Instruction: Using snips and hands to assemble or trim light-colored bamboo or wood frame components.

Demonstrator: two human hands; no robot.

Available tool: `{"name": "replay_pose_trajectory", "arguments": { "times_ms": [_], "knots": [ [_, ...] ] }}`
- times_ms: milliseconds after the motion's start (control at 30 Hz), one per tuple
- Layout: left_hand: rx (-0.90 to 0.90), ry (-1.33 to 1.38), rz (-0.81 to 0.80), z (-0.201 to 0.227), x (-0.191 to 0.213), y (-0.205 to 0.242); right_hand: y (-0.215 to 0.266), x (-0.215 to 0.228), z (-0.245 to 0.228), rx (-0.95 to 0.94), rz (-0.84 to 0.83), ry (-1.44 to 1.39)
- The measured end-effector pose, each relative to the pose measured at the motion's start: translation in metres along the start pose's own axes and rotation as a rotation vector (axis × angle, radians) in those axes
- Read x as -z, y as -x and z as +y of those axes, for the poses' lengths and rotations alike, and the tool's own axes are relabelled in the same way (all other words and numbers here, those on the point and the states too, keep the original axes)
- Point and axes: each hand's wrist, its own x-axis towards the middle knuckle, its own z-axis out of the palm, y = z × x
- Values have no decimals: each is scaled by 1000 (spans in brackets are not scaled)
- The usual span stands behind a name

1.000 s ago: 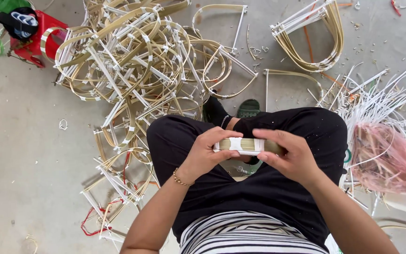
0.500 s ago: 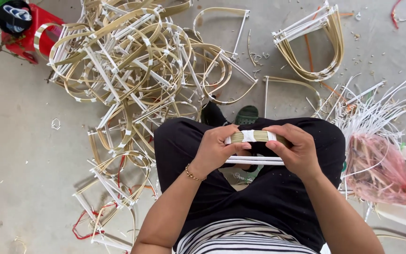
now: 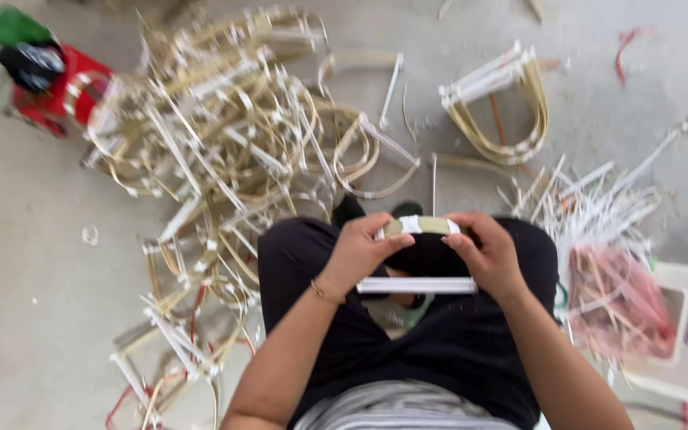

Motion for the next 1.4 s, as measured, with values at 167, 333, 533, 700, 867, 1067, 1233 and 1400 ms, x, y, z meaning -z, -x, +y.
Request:
{"name": "replay_pose_trajectory", "arguments": {
  "times_ms": [167, 333, 533, 700, 867, 1067, 1233, 1400],
  "knots": [
    [183, 467, 236, 2, -16, 17, 13, -28, -67, 456, 297, 480],
    [168, 790, 104, 63, -10, 54, 37, -32, -76, 340, -47, 285],
    [-568, -521, 392, 121, 14, 61, 47, 29, -70, 149, -160, 303],
    [-384, -280, -28, 40, -45, 57, 59, 44, -23, -222, -149, 332],
    [-408, -137, -38, 37, -66, 51, 77, 54, -21, -60, -115, 301],
    [-379, -176, 49, 23, -75, 42, 73, 55, 9, -13, -40, 310],
    [-364, -141, 28, 15, -79, 43, 67, 51, 6, 116, 27, 339],
    [-360, -56, 49, 17, -73, 39, 72, 60, 21, -58, -17, 198]
  ]
}}
